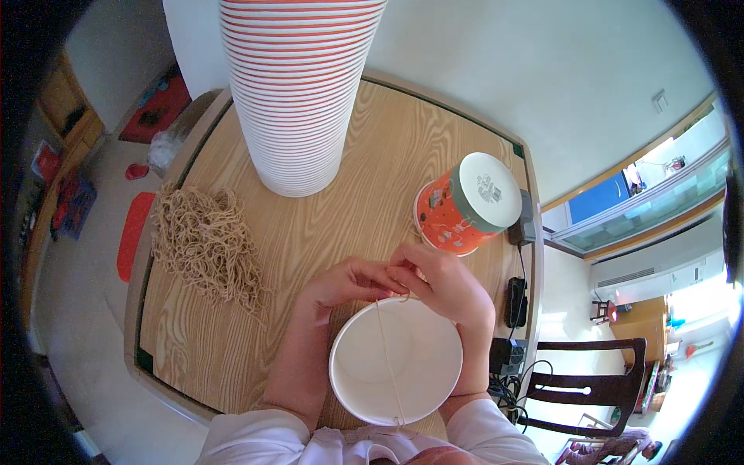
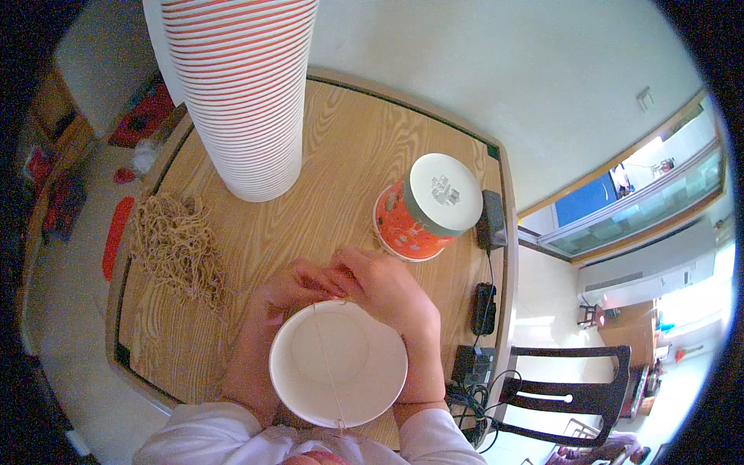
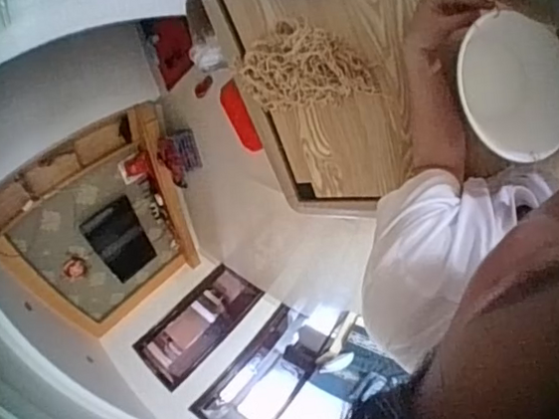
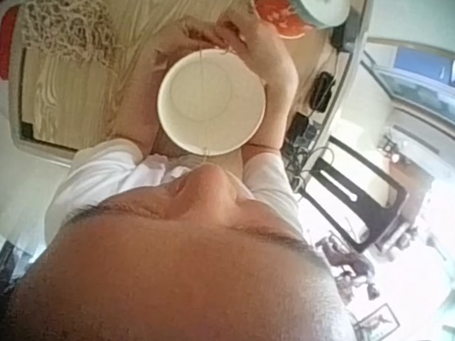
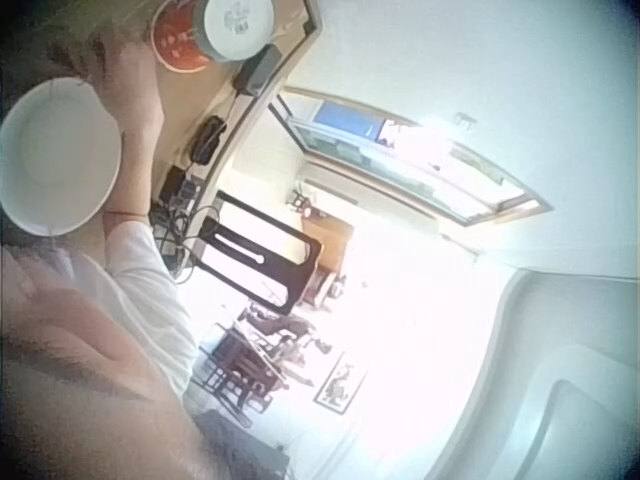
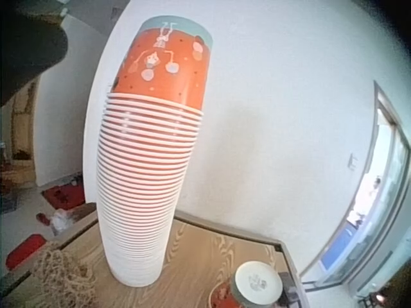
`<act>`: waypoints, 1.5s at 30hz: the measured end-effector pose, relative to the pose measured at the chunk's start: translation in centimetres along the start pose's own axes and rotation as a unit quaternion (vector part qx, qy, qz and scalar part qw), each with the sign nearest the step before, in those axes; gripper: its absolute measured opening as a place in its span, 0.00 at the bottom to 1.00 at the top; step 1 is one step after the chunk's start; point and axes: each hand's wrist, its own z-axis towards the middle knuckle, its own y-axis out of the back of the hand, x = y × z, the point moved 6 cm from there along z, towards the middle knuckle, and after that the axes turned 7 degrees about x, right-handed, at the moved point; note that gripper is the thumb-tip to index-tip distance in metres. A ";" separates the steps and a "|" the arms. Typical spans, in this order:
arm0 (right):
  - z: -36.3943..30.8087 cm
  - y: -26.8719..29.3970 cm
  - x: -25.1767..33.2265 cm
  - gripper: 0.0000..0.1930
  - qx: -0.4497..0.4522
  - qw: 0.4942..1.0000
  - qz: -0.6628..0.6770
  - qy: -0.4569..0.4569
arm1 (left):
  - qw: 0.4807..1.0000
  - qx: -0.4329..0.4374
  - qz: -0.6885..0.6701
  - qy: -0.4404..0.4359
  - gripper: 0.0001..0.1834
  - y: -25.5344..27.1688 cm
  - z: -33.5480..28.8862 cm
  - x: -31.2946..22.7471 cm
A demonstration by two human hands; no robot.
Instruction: The person is stretching rubber bands around the rims of paper cups.
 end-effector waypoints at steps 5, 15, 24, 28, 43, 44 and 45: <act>0.4 -0.8 0.5 0.05 0.015 0.999 -0.029 -0.008 | 0.994 0.086 0.060 -0.042 0.13 -0.6 0.2 -0.1; -1.0 0.8 0.1 0.06 0.010 1.000 -0.002 0.001 | 0.956 0.050 0.287 -0.039 0.12 -3.0 -0.2 -5.5; -1.6 0.5 0.7 0.07 0.078 0.995 0.040 0.036 | 0.900 0.002 0.435 0.012 0.06 -4.1 -1.7 -8.1; -1.8 0.5 1.1 0.05 0.064 0.996 0.016 0.062 | 0.972 -0.040 0.229 0.013 0.05 -2.1 -1.7 -4.9; -1.5 1.2 2.8 0.05 0.045 0.995 0.031 0.087 | 0.947 0.016 -0.262 -0.188 0.09 -1.3 0.4 1.7; -1.6 1.2 2.4 0.05 0.045 0.997 0.037 0.046 | 0.946 0.015 -0.266 -0.183 0.09 -1.3 0.3 1.3; -1.7 1.2 2.0 0.06 0.046 0.998 0.044 0.005 | 0.944 0.014 -0.271 -0.186 0.09 -1.2 0.2 0.9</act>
